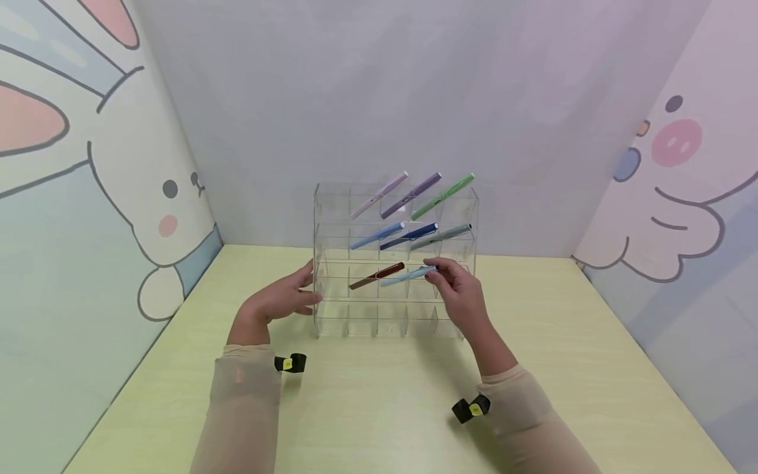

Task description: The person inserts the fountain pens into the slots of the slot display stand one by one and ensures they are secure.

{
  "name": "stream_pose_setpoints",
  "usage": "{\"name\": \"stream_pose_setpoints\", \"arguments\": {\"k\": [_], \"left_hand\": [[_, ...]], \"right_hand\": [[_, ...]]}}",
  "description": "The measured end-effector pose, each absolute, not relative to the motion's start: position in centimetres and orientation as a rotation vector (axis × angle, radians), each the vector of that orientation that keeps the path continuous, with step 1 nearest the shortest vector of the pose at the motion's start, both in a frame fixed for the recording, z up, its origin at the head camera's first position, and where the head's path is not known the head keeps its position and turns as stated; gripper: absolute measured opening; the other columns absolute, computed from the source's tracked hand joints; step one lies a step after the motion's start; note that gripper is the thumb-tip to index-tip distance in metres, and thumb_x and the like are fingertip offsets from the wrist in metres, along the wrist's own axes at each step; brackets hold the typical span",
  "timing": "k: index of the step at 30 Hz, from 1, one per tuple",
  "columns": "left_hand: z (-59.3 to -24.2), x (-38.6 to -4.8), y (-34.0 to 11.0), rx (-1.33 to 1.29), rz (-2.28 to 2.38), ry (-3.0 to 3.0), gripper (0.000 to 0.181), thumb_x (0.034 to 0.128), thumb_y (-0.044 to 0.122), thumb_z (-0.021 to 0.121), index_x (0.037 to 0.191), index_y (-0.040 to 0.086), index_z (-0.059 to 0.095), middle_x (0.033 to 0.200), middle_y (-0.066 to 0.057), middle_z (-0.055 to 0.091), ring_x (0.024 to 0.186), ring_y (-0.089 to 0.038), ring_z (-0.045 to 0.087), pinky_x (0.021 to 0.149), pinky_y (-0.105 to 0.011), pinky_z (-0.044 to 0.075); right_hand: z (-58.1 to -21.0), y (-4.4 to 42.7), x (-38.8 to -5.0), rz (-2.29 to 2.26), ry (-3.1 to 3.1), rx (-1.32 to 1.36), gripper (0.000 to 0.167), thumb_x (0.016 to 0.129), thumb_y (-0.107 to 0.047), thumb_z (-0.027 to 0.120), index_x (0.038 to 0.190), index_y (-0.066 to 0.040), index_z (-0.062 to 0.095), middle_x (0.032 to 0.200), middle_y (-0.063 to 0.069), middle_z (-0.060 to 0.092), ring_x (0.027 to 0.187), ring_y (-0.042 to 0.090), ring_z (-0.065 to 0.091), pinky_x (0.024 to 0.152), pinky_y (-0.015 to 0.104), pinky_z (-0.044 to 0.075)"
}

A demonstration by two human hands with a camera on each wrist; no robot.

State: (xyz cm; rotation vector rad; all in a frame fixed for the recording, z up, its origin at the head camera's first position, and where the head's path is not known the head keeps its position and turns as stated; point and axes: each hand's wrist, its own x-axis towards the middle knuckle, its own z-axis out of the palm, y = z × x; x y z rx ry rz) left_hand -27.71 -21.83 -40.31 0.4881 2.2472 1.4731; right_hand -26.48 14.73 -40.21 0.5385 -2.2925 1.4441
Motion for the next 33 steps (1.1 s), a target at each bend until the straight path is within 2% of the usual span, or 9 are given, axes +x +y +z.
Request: {"name": "stream_pose_setpoints", "arguments": {"k": [6,10,21,26,29,33], "left_hand": [[-40.3,-27.7,-21.9,0.489,1.471,2.253,0.085,0.1008,0.017,0.056,0.149,0.058,-0.001,0.163,-0.008,0.018,0.137,-0.037,0.044,0.099,-0.051,0.050],[-40.2,-27.7,-21.9,0.480,1.472,2.247,0.085,0.1006,0.017,0.056,0.149,0.057,-0.001,0.163,-0.009,0.017,0.138,-0.040,0.041,0.100,-0.052,0.050],[-40.4,-28.0,-21.7,0.504,1.489,2.226,0.086,0.1002,0.015,0.056,0.149,0.058,0.000,0.162,-0.009,0.021,0.138,-0.041,0.041,0.098,-0.053,0.051],[-40.4,-28.0,-21.8,0.504,1.494,2.226,0.087,0.1001,0.014,0.056,0.150,0.056,0.000,0.162,-0.009,0.020,0.137,-0.042,0.042,0.098,-0.052,0.051],[-40.2,-27.8,-22.0,0.456,1.476,2.254,0.086,0.0996,0.019,0.058,0.152,0.053,-0.001,0.164,-0.008,0.016,0.133,-0.041,0.047,0.103,-0.054,0.047],[-39.3,-27.2,-22.7,0.363,1.441,2.436,0.080,0.1004,0.036,0.056,0.156,0.042,-0.001,0.165,-0.004,0.014,0.122,-0.041,0.058,0.108,-0.063,0.036]], "right_hand": [[-40.2,14.6,-26.5,1.338,-2.306,0.539,0.025,0.097,-0.025,0.062,0.120,-0.017,0.070,0.099,0.001,0.074,0.079,0.015,0.065,0.061,0.020,0.048],[-40.2,14.5,-26.5,1.297,-2.337,0.534,0.026,0.097,-0.026,0.062,0.121,-0.018,0.070,0.097,0.000,0.072,0.074,0.013,0.058,0.058,0.022,0.046],[-40.2,15.0,-26.3,1.250,-2.383,0.558,0.030,0.099,-0.027,0.060,0.126,-0.016,0.067,0.103,0.000,0.070,0.075,0.015,0.058,0.064,0.022,0.050],[-40.1,15.5,-26.3,1.280,-2.375,0.572,0.035,0.099,-0.029,0.060,0.132,-0.018,0.064,0.105,0.003,0.071,0.083,0.019,0.065,0.071,0.016,0.053],[-39.8,15.9,-26.3,1.344,-2.348,0.586,0.037,0.099,-0.027,0.059,0.135,-0.017,0.061,0.112,0.005,0.072,0.095,0.021,0.069,0.081,0.012,0.053],[-39.1,16.8,-26.2,1.435,-2.296,0.595,0.036,0.100,-0.023,0.058,0.135,-0.014,0.061,0.118,0.010,0.070,0.100,0.019,0.071,0.085,0.017,0.055]]}}
